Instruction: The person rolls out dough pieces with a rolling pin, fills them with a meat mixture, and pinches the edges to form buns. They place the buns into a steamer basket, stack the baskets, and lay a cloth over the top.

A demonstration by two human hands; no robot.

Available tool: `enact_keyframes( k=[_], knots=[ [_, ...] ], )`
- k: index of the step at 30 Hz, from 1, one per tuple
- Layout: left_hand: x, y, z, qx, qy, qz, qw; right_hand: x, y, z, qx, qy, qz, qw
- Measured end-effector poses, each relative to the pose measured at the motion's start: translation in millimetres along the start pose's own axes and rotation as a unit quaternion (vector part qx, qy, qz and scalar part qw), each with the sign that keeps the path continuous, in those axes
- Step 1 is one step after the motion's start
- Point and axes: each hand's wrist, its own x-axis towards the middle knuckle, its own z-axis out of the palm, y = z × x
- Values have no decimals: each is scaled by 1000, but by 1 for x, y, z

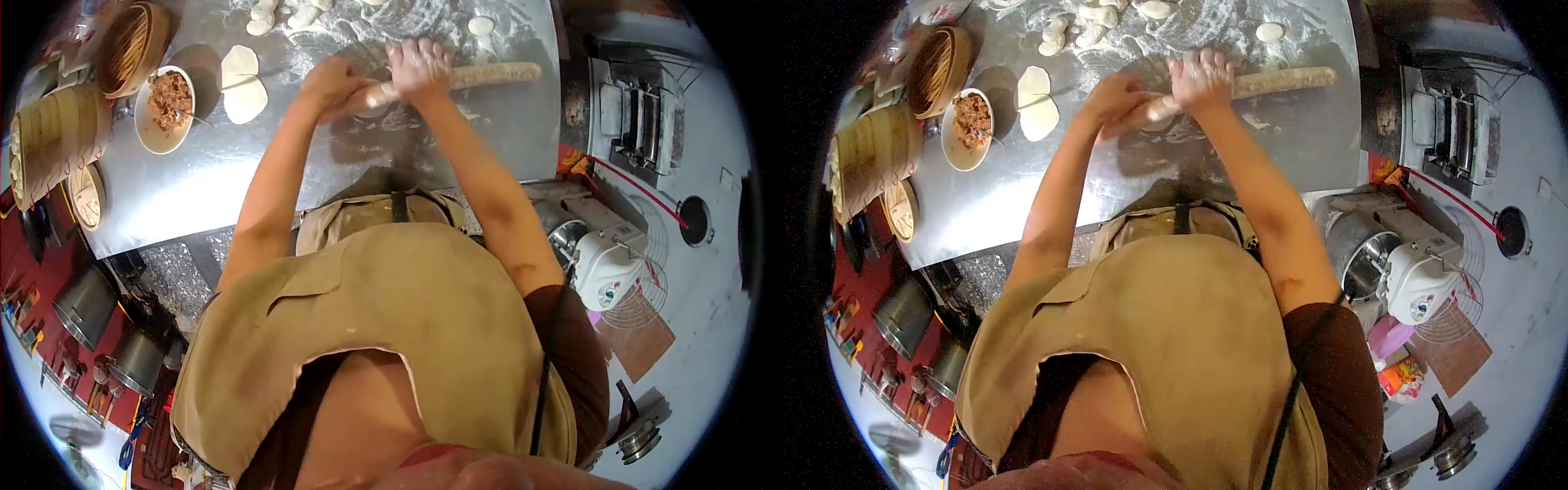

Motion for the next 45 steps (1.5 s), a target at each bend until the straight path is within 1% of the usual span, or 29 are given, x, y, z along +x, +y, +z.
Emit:
enact_keyframes(
  k=[3,5,6,7,8,9,11,13,14,15,16,18,19,21,22,25,26,27,29,31,33,35,36,37,38,41,42,43,45],
  knots=[
    [-28,-20,2,-107,31,-20,994,-50,-10,-44,-52,9,-65,996],
    [-41,-22,10,-194,18,-70,978,-55,-14,-38,-8,-4,-36,999],
    [-31,-12,3,-74,-12,-19,997,-39,-13,-24,-34,-9,-44,998],
    [-23,-10,-2,-73,-13,-20,997,-18,-13,-8,-61,-9,-54,997],
    [-16,-8,-7,-59,14,2,998,6,-12,6,23,22,11,999],
    [-10,-8,-13,-44,42,25,998,5,-12,2,23,27,11,999],
    [-20,-33,-6,-69,52,10,996,-13,-11,-21,-27,-35,-164,985],
    [-51,-49,11,-265,117,-123,949,-45,-13,-25,-27,-96,-153,983],
    [-50,-72,35,-287,104,-89,948,-48,-21,-29,-27,-58,-99,993],
    [-46,-65,36,-290,97,-95,947,-53,-29,-32,-27,-25,-39,999],
    [-40,-49,28,-151,86,-54,983,-33,-29,-24,-31,-82,-70,994],
    [-16,-40,11,91,104,45,989,14,-30,0,-2,-56,-36,998],
    [-20,-40,4,91,107,44,989,25,-32,6,31,-26,0,999],
    [-40,-45,-14,-172,65,-99,978,-8,-36,-11,31,-9,-48,998],
    [-57,-56,1,-180,143,-112,967,-42,-39,-31,29,-42,-54,997],
    [-90,-54,15,-149,125,-68,979,-46,-41,-25,8,-69,-54,996],
    [-79,-44,18,-58,166,-65,982,-41,-43,-16,-15,-60,-45,997],
    [-63,-41,3,-57,167,-64,982,-17,-44,-3,-15,-58,-44,997],
    [-37,-39,-22,-38,73,-33,996,34,-47,14,13,-15,-16,1000],
    [-46,-62,-23,-107,75,-43,990,-5,-40,18,25,5,-41,999],
    [-80,-82,3,-248,159,-136,946,-44,-42,-3,36,10,-70,997],
    [-92,-77,8,-270,143,-104,946,-70,-49,-32,32,-65,-72,995],
    [-87,-61,-4,-217,116,-111,963,-50,-52,-22,14,-91,-50,994],
    [-79,-51,-10,-160,90,-114,976,-25,-51,-2,-4,0,-58,998],
    [-54,-55,-12,-71,105,-67,990,6,-53,4,-47,-90,-65,993],
    [-47,-58,-35,-68,36,-44,996,14,-53,9,-28,-83,-100,991],
    [-63,-59,-29,-105,83,-71,988,-16,-51,6,4,15,-99,995],
    [-75,-62,-23,-108,85,-73,988,-39,-53,-9,4,14,-103,995],
    [-92,-71,-13,-202,50,-176,962,-75,-56,-34,58,-95,-71,991]
  ],
)
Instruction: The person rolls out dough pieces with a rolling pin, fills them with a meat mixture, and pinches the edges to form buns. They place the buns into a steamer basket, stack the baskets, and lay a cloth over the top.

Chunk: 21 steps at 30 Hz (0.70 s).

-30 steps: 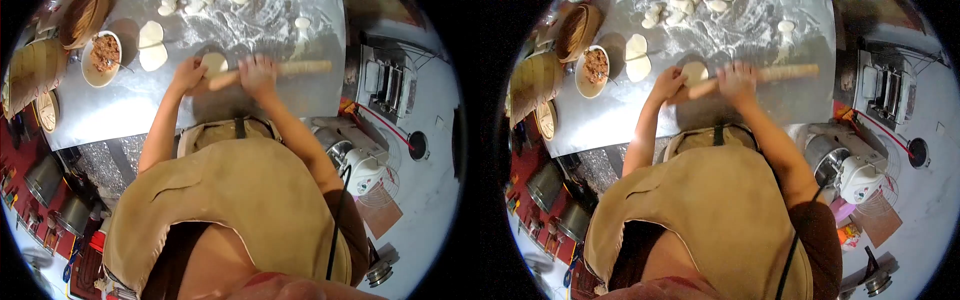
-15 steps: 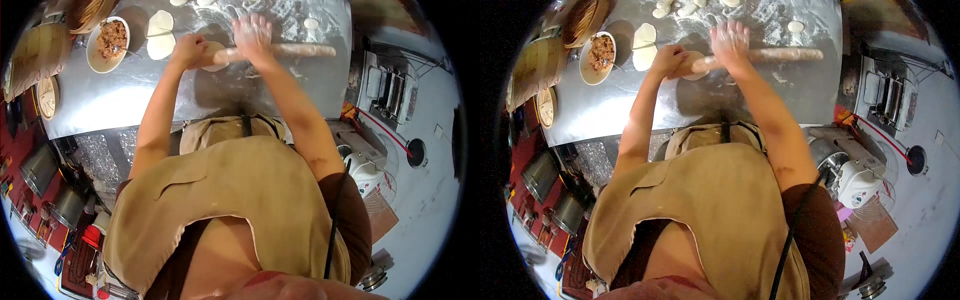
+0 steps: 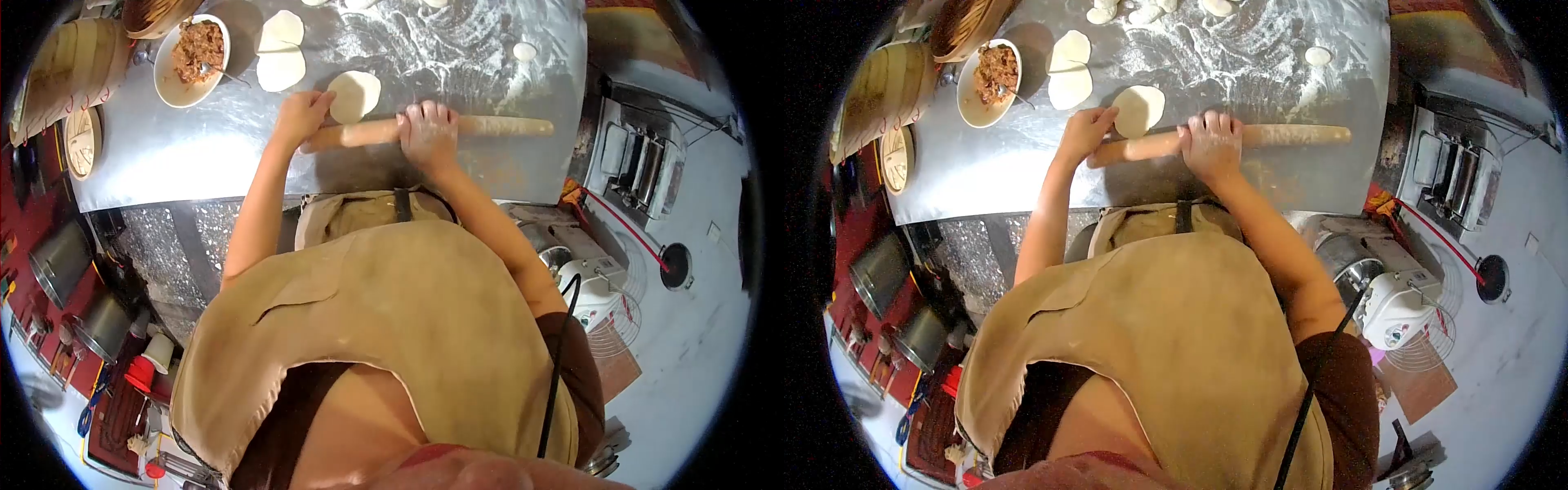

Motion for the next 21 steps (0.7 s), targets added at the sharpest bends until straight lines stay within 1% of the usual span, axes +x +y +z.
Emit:
enact_keyframes(
  k=[1,2,4,5,6,7,8,9,11,12,13,14,15,16,17,18,19,20,21],
  knots=[
    [1,4,3,51,46,54,996,19,0,4,-37,31,-6,999],
    [8,11,5,55,43,50,996,45,5,10,-74,94,-29,992],
    [29,44,1,107,40,56,992,101,8,14,-60,87,51,993],
    [32,58,-1,175,6,57,983,102,8,13,-58,97,51,992],
    [31,58,-4,181,14,62,981,98,8,13,-49,88,35,994],
    [28,53,-2,195,33,130,972,90,8,14,-41,79,18,996],
    [26,45,3,208,51,195,957,63,12,18,-40,79,-26,996],
    [27,23,10,123,80,193,970,37,12,12,-11,71,-23,997],
    [-7,17,-6,5,102,146,984,-6,21,-11,28,79,-27,996],
    [-11,0,-15,-24,109,81,990,-17,30,-21,22,53,1,998],
    [-15,-2,-24,88,187,122,971,-25,38,-25,15,26,32,999],
    [-17,-3,-29,199,261,160,931,-27,45,-25,19,28,36,999],
    [-3,5,-32,185,254,144,938,-30,51,-26,18,35,36,999],
    [27,12,-29,100,251,198,942,-30,53,-27,14,44,37,998],
    [50,39,-22,23,226,206,952,-26,54,-29,19,51,39,998],
    [75,68,-13,50,249,143,957,-23,54,-31,15,55,45,997],
    [87,98,-1,84,295,104,946,-19,52,-33,-1,51,76,996],
    [105,108,10,82,290,111,947,-18,52,-34,-17,46,107,993],
    [123,113,23,96,338,90,932,-19,53,-33,-24,46,111,992]
  ],
)
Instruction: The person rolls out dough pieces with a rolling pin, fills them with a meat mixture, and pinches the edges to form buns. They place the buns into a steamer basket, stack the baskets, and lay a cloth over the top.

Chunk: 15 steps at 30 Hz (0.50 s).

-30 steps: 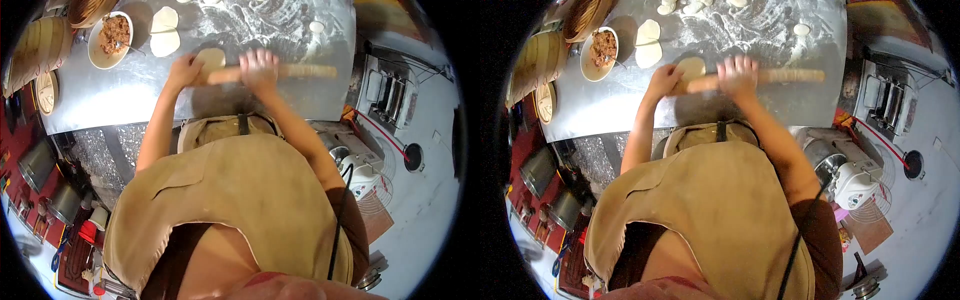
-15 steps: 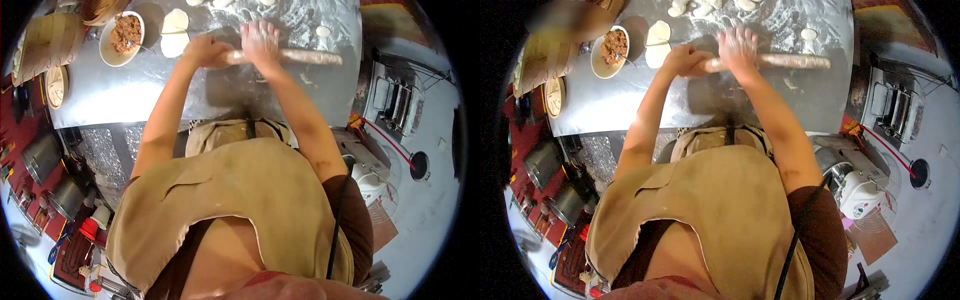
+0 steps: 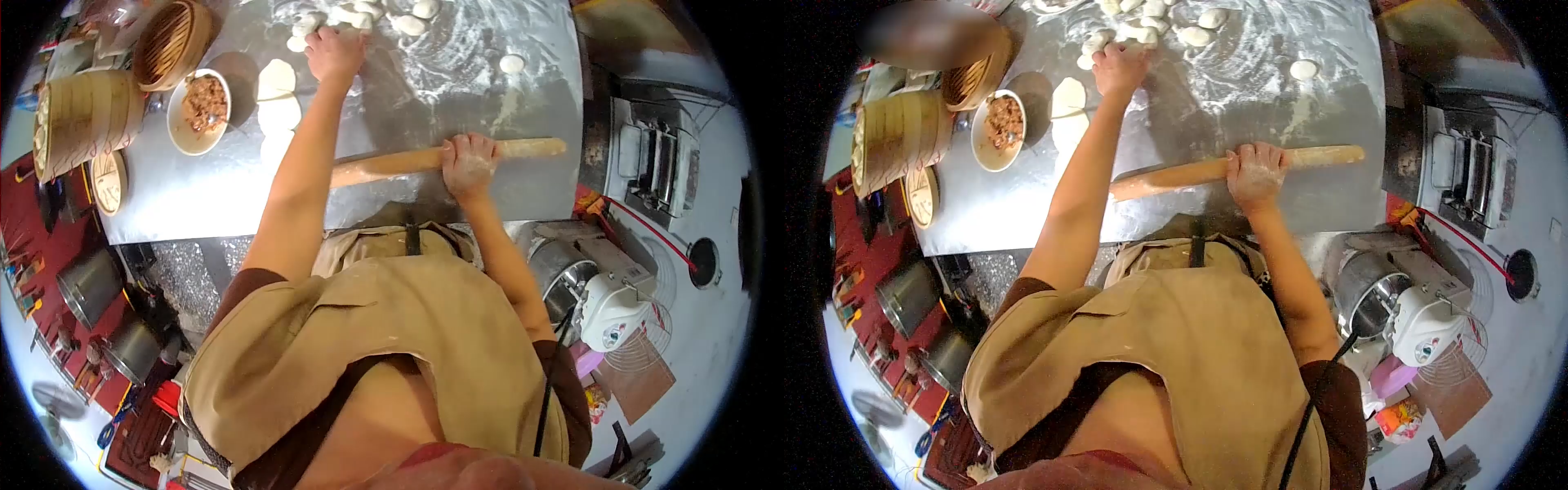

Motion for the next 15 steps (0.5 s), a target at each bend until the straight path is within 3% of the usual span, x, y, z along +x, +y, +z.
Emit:
enact_keyframes(
  k=[2,3,5,6,8,11,15],
  knots=[
    [-3,4,27,-23,101,-7,995,-5,7,2,-1,35,4,999],
    [-14,9,19,-26,95,-7,995,-9,11,1,-6,31,8,999],
    [-46,18,-12,-82,98,212,969,-12,18,-1,5,40,27,999],
    [-60,21,-13,-84,91,214,969,-12,20,0,2,37,32,999],
    [-90,17,-6,-104,-53,392,913,-11,23,5,20,47,34,998],
    [-113,7,20,-159,-128,403,892,-4,23,9,29,50,43,997],
    [-154,0,15,-164,-145,379,899,6,17,8,-12,50,52,997]
  ],
)
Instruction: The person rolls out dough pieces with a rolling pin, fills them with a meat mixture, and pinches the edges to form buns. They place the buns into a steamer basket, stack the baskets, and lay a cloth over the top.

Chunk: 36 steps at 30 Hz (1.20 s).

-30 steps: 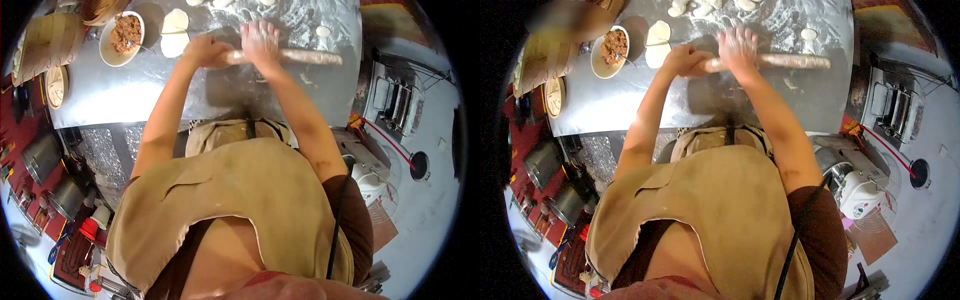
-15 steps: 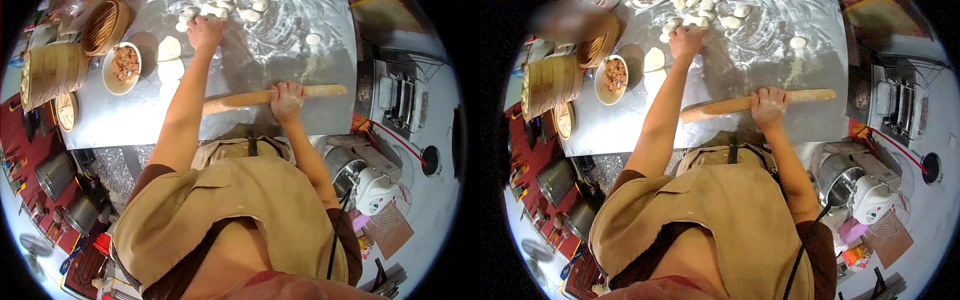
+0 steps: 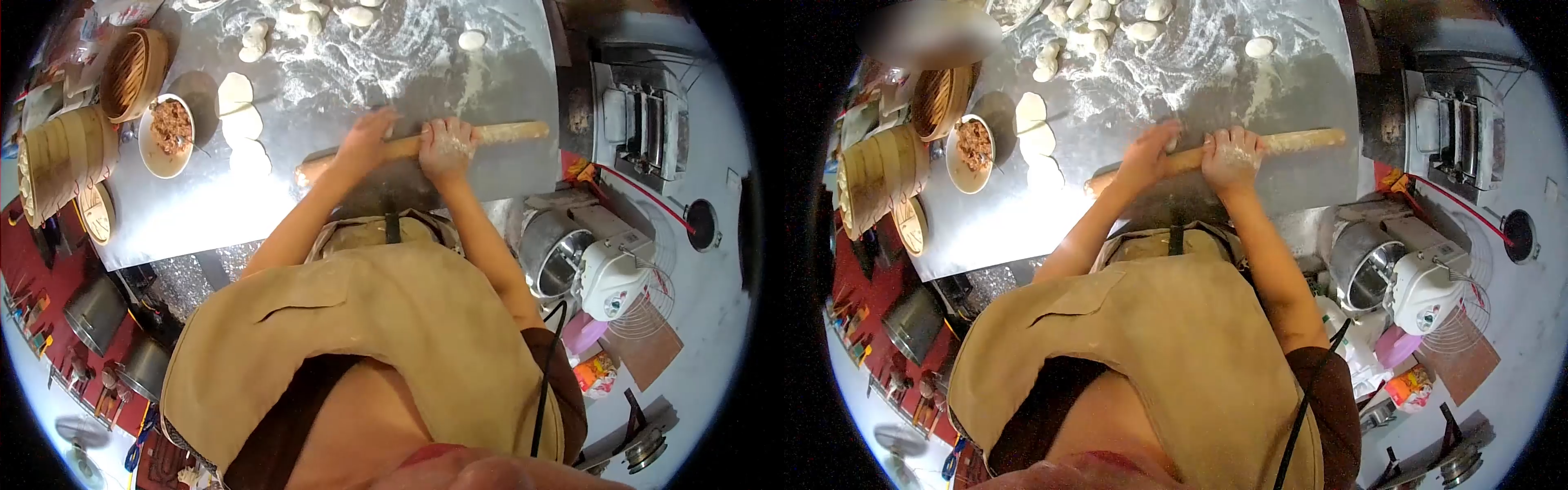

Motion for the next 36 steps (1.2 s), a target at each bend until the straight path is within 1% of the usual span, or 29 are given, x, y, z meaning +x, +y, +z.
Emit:
enact_keyframes(
  k=[1,2,4,5,6,7,8,9,10,12,13,14,16,17,19,20,22,23,25,26,28,29,30,32,33,34,35,36],
  knots=[
    [4,11,-13,-43,-98,-103,989,5,-2,6,-33,-12,16,999],
    [10,22,-25,-85,-196,-204,955,11,-4,14,-65,-25,32,997],
    [42,17,-31,-8,-189,-237,953,53,-9,43,-13,56,14,998],
    [45,-5,-24,-21,-147,-179,973,62,-7,53,-15,55,16,998],
    [42,-8,-31,-20,-147,-176,973,73,-9,58,22,27,12,999],
    [41,-11,-38,-51,-148,-216,964,79,-13,60,60,-1,8,998],
    [39,-15,-45,-84,-146,-259,951,66,-14,55,61,0,7,998],
    [23,-19,-45,-65,-79,-248,963,40,-16,34,33,-18,-3,999],
    [13,-15,-45,-68,-78,-254,962,19,-17,16,4,-38,-16,999],
    [3,-7,-47,-25,-20,-267,963,-5,-18,-2,15,-42,-24,999],
    [5,0,-46,-47,1,-287,957,-11,-19,-7,26,-43,-21,999],
    [6,-2,-47,-48,1,-288,956,-9,-19,-5,26,-43,-22,998],
    [8,-7,-49,-48,-49,-263,962,1,-21,0,19,-42,-10,999],
    [6,-6,-48,-48,-49,-263,962,3,-23,3,20,-42,-10,999],
    [1,-6,-43,-119,-83,-326,934,10,-30,11,-40,-52,30,997],
    [4,-11,-41,-118,-84,-327,934,19,-33,18,-40,-53,30,997],
    [14,-24,-39,-53,-84,-276,956,40,-41,26,-7,-101,85,991],
    [18,-29,-41,-51,-87,-279,955,36,-40,26,-5,-103,86,991],
    [27,-34,-54,-7,-138,-193,971,30,-38,23,8,-106,-8,994],
    [22,-33,-57,-7,-138,-195,971,20,-36,14,9,-107,-9,994],
    [6,-20,-60,-61,-130,-357,923,-5,-35,-8,54,-46,-71,995],
    [-1,-9,-59,-61,-99,-359,926,-10,-35,-6,64,-15,-73,995],
    [1,-10,-55,-62,-101,-359,926,-4,-37,-2,64,-17,-72,995],
    [8,-21,-46,-56,-79,-308,946,20,-43,14,-1,-58,-3,998],
    [15,-38,-40,0,-116,-272,955,36,-41,28,0,-58,-5,998],
    [21,-36,-47,0,-116,-272,955,52,-38,43,28,-47,-14,998],
    [34,-29,-60,-19,-161,-314,935,57,-37,49,56,-36,-22,998],
    [42,-25,-70,-37,-206,-353,912,48,-34,46,55,-35,-19,998]
  ],
)
